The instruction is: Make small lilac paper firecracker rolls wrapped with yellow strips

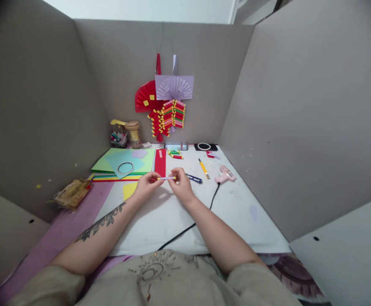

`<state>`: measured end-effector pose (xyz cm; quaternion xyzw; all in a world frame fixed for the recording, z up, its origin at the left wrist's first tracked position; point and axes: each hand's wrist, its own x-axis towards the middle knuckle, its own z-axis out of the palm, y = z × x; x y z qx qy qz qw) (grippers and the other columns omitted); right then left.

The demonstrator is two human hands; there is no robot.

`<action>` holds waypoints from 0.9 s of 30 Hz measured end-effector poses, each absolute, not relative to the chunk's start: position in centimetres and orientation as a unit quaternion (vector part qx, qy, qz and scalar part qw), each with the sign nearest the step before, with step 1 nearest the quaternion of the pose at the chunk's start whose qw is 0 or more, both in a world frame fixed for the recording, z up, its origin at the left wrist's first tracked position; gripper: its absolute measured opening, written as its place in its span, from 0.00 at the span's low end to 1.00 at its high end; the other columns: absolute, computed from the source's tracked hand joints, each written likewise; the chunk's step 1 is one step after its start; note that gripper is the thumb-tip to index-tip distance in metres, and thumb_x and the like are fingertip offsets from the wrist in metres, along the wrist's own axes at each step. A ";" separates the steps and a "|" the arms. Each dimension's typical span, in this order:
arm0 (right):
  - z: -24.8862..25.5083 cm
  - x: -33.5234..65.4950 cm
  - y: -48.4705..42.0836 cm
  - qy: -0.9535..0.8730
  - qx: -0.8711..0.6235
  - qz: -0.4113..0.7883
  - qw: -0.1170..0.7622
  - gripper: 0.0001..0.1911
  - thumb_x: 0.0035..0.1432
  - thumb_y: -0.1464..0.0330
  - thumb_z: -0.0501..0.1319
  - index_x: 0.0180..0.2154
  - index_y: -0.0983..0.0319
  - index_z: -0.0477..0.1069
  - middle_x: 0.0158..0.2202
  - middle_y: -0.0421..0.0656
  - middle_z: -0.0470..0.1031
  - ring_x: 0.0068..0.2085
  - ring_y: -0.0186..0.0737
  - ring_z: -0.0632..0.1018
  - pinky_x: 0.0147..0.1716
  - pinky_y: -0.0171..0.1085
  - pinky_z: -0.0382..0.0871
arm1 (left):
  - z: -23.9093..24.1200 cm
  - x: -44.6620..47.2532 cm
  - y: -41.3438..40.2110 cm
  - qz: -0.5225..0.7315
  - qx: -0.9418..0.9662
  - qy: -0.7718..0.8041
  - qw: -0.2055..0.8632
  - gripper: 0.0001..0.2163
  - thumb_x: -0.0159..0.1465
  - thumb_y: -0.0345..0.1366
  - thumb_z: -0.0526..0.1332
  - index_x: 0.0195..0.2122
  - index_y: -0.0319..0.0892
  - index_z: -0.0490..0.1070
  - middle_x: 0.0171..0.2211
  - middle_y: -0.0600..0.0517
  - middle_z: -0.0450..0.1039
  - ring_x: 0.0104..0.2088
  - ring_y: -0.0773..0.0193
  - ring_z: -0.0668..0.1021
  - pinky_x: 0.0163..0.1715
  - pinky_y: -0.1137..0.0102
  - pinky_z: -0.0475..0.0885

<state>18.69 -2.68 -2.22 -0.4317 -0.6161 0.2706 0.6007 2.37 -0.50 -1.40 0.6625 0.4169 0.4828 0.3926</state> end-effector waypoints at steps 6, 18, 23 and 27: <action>-2.3 18.7 -2.6 -0.618 -0.425 0.264 0.607 0.14 0.50 0.70 0.60 0.40 0.58 0.60 0.32 0.40 0.70 0.33 0.37 0.74 0.33 0.36 0.67 | -1.6 2.3 -0.4 0.483 0.668 0.410 0.390 0.10 0.51 0.38 0.65 0.34 0.41 0.70 0.29 0.53 0.71 0.29 0.67 0.72 0.31 0.73 0.67; -2.3 18.7 -2.6 -0.621 -0.423 0.276 0.599 0.16 0.48 0.70 0.60 0.41 0.58 0.61 0.35 0.40 0.70 0.36 0.37 0.73 0.36 0.37 0.67 | -1.6 2.3 -0.3 0.488 0.662 0.408 0.397 0.10 0.52 0.39 0.65 0.33 0.40 0.72 0.27 0.53 0.71 0.29 0.67 0.72 0.31 0.72 0.67; -2.2 19.3 -1.9 -0.529 -0.468 0.332 0.625 0.15 0.43 0.68 0.61 0.36 0.59 0.63 0.33 0.40 0.68 0.33 0.35 0.70 0.27 0.33 0.66 | -1.6 2.1 -0.2 0.507 0.645 0.409 0.399 0.11 0.53 0.40 0.64 0.34 0.40 0.72 0.30 0.51 0.74 0.30 0.65 0.75 0.31 0.72 0.68; -1.8 20.0 -1.4 -0.403 -0.504 0.496 0.581 0.08 0.43 0.65 0.59 0.26 0.62 0.64 0.19 0.35 0.61 0.21 0.30 0.63 0.16 0.29 0.55 | -1.5 2.0 -0.2 0.520 0.658 0.411 0.357 0.09 0.54 0.39 0.63 0.33 0.41 0.72 0.31 0.50 0.74 0.31 0.64 0.76 0.33 0.70 0.70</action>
